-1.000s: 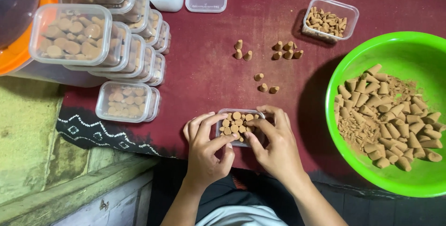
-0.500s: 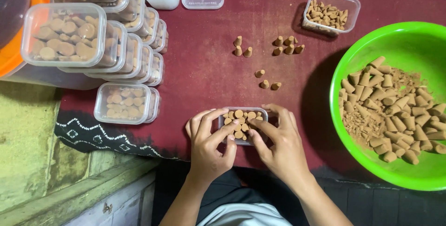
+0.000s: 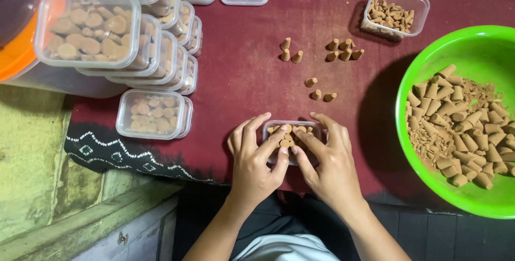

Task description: Packaging small incense cones into plastic containers by hand.

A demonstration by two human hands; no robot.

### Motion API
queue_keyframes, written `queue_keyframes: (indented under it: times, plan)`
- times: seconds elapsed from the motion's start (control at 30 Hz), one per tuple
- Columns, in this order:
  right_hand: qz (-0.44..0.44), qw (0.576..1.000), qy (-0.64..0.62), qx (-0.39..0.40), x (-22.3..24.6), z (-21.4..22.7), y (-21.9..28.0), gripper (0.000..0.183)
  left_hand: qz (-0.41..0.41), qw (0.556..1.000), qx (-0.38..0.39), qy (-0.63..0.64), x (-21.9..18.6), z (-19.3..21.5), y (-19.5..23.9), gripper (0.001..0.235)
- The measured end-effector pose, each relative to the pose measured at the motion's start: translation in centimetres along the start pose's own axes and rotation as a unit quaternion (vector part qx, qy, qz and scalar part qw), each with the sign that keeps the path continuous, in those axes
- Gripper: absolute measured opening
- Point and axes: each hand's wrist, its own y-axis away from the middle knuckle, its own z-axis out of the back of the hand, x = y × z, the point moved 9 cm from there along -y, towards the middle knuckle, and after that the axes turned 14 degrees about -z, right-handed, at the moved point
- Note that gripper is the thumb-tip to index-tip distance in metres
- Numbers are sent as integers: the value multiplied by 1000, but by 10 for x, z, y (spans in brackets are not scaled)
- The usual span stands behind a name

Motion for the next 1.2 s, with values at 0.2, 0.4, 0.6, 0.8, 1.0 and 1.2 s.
queue_keyframes:
  times: [0.2, 0.4, 0.6, 0.8, 1.0, 1.2]
  plan:
    - [-6, 999, 31, -22, -10, -5, 0, 27, -10, 999, -32, 21, 3, -1, 0, 28]
    - [-5, 997, 8, -76, -15, 10, 11, 11, 2, 998, -55, 6, 2, 11, 9, 26]
    - [9, 996, 7, -85, -13, 10, 11, 7, 4, 999, -54, -4, 1, 13, 16, 18]
    - [8, 998, 4, -69, 1, 9, 5, 13, 5, 998, -54, -12, -4, 18, 16, 16]
    - [36, 998, 46, -26, 21, -3, -4, 20, 8, 999, -39, -22, -11, 28, 9, 19]
    - [34, 997, 68, -25, 22, -9, -10, 19, 23, 999, -31, -18, -10, 30, 11, 19]
